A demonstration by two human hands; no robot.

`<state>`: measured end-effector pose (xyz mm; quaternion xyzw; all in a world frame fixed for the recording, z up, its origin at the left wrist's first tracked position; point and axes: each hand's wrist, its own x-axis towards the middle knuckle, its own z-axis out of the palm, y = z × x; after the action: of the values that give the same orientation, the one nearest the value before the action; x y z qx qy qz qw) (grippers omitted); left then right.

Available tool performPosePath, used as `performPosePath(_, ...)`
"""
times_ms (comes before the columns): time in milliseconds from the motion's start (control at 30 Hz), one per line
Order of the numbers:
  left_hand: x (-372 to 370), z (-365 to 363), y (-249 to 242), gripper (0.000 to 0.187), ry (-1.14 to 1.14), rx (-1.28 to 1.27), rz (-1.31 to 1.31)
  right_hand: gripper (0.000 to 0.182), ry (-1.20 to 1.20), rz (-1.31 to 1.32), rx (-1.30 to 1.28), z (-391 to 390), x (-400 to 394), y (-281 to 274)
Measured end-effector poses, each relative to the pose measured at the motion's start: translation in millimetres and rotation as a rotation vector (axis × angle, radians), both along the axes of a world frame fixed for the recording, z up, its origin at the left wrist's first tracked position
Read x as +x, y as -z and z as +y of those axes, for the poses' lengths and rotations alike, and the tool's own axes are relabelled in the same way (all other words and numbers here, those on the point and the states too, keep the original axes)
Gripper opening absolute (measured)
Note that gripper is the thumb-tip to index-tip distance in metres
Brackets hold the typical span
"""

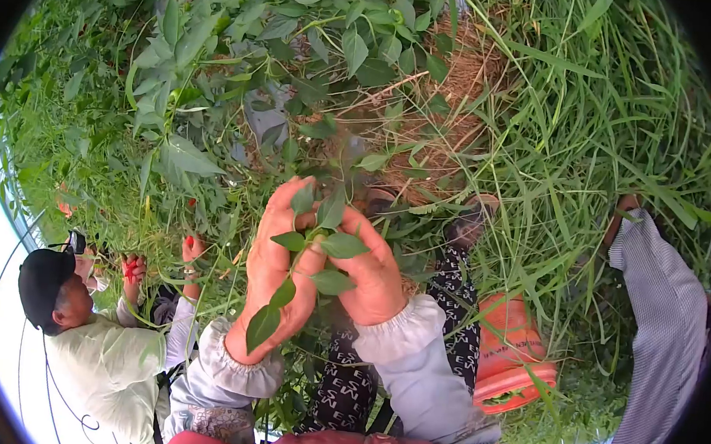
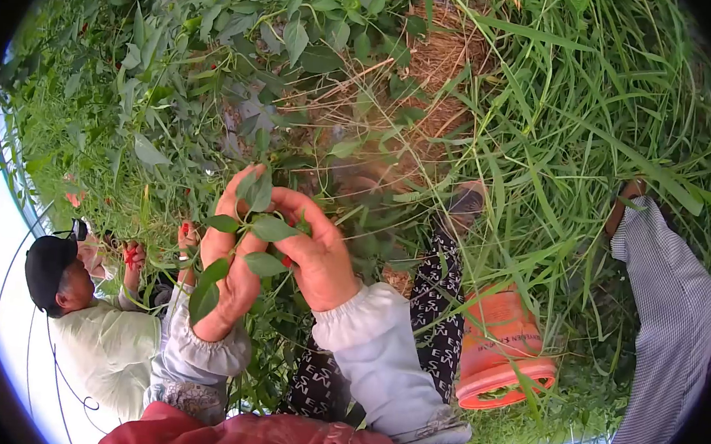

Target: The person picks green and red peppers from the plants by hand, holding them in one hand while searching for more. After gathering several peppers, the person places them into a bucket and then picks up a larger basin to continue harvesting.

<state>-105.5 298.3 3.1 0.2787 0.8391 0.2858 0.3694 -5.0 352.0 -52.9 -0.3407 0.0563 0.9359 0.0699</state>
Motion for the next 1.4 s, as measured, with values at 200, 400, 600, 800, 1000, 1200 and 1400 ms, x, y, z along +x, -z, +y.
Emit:
performPosePath(200,-7,-1,0,0.042,-0.051,-0.058,-0.208,0.047,-0.214,0.071,-0.008,13,10,0)
performPosePath(400,-31,4,0,0.042,0.540,-0.165,0.038,0.044,-0.176,0.083,-0.084,8,12,1)
performPosePath(600,-52,9,-6,0.041,0.612,-0.160,-0.047,0.031,-0.386,0.101,0.080,21,10,-3)
performPosePath(800,-62,8,-8,0.028,0.527,-0.199,-0.319,0.025,-0.405,0.113,0.129,9,7,2)
performPosePath(1000,-63,15,-7,0.021,0.625,-0.237,-0.197,0.021,-0.342,0.103,0.115,6,4,-2)
performPosePath(1200,-89,-3,8,0.027,0.232,-0.385,-0.410,0.026,-0.382,0.222,0.079,10,7,-8)
performPosePath(1400,-83,50,-24,0.043,0.637,-0.361,0.251,0.036,-0.491,0.141,0.048,19,4,-10)
